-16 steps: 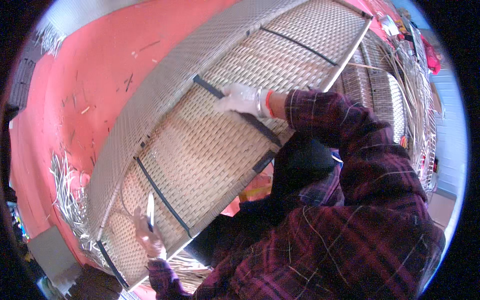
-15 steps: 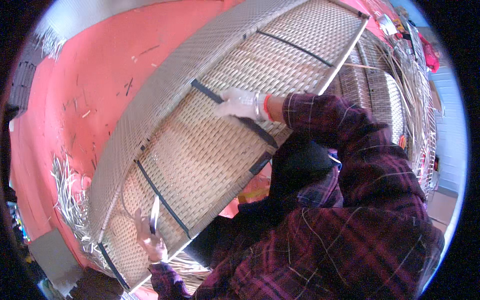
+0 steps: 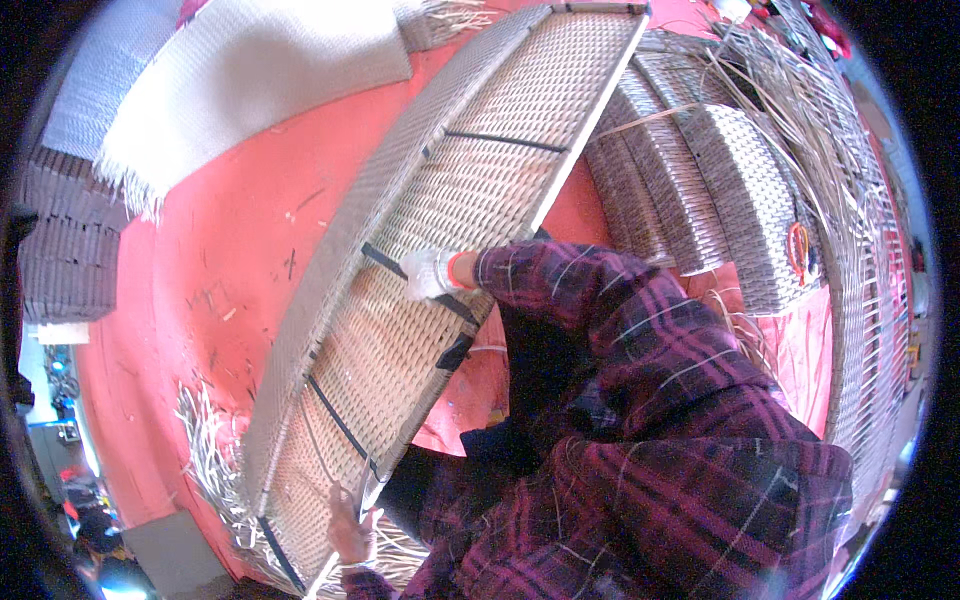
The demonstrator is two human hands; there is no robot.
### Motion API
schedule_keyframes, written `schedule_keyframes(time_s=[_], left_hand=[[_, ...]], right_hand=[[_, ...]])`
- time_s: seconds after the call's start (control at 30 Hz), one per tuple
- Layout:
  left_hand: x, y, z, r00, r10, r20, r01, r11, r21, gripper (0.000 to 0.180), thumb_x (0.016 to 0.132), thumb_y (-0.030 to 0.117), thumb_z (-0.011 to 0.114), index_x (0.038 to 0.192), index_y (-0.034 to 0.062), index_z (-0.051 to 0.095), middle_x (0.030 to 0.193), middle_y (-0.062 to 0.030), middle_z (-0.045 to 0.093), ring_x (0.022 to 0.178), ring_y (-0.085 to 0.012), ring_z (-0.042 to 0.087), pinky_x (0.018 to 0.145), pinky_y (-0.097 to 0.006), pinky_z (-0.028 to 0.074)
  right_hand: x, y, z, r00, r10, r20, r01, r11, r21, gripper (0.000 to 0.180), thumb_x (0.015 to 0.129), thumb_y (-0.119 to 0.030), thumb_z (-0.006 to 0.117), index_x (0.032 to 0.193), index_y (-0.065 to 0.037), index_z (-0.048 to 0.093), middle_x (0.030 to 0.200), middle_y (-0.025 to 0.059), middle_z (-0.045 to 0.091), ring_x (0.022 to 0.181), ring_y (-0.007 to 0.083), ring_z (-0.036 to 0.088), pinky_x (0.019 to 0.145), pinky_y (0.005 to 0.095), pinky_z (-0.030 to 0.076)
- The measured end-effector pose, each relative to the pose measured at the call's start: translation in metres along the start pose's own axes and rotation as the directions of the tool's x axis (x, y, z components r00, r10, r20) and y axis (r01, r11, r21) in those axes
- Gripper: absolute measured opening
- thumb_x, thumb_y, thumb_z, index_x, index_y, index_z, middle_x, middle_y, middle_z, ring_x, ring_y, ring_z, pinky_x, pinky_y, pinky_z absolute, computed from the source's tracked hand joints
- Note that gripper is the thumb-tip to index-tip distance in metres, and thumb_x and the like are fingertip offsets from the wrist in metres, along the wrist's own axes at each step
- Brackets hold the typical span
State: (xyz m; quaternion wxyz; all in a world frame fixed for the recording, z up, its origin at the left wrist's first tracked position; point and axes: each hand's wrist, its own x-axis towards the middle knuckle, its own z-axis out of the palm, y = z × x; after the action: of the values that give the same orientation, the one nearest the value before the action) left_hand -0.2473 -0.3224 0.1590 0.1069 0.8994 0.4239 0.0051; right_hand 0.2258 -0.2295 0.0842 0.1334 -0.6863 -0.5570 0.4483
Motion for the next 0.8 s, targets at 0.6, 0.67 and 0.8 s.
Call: schedule_keyframes(time_s=[0.6, 0.67, 0.8], left_hand=[[0.030, 0.093, -0.018, 0.993, 0.011, -0.120, 0.027, 0.950, 0.310, 0.021, 0.065, 0.015, 0.070, 0.076, 0.0072, 0.054, 0.077, -0.0144, 0.055, 0.062, -0.0383, 0.058, 0.056, -0.050, 0.044], [0.044, 0.116, -0.017, 0.988, 0.053, -0.142, -0.003, 0.944, 0.330, 0.020, 0.066, 0.015, 0.070, 0.076, 0.0072, 0.055, 0.077, -0.0146, 0.055, 0.061, -0.0383, 0.058, 0.055, -0.050, 0.044], [0.072, 0.162, -0.020, 0.997, 0.025, -0.068, -0.003, 0.953, 0.302, 0.021, 0.068, 0.016, 0.071, 0.076, 0.0064, 0.055, 0.075, -0.0149, 0.055, 0.062, -0.0381, 0.059, 0.055, -0.049, 0.044]], right_hand=[[-0.045, 0.016, -0.064, 0.907, -0.405, -0.110, 0.306, 0.818, -0.488, 0.021, 0.069, -0.014, 0.061, 0.077, 0.004, 0.069, 0.075, 0.0219, 0.067, 0.073, 0.0365, 0.068, 0.062, 0.0445, 0.054], [-0.055, 0.031, -0.087, 0.918, -0.375, -0.127, 0.271, 0.830, -0.488, 0.025, 0.069, -0.014, 0.061, 0.084, 0.004, 0.069, 0.079, 0.0220, 0.068, 0.076, 0.0366, 0.068, 0.063, 0.0449, 0.055], [-0.080, 0.052, -0.127, 0.946, -0.261, -0.191, 0.133, 0.852, -0.506, 0.028, 0.069, -0.015, 0.061, 0.092, 0.000, 0.069, 0.084, 0.0196, 0.069, 0.083, 0.0353, 0.068, 0.069, 0.0457, 0.055]])
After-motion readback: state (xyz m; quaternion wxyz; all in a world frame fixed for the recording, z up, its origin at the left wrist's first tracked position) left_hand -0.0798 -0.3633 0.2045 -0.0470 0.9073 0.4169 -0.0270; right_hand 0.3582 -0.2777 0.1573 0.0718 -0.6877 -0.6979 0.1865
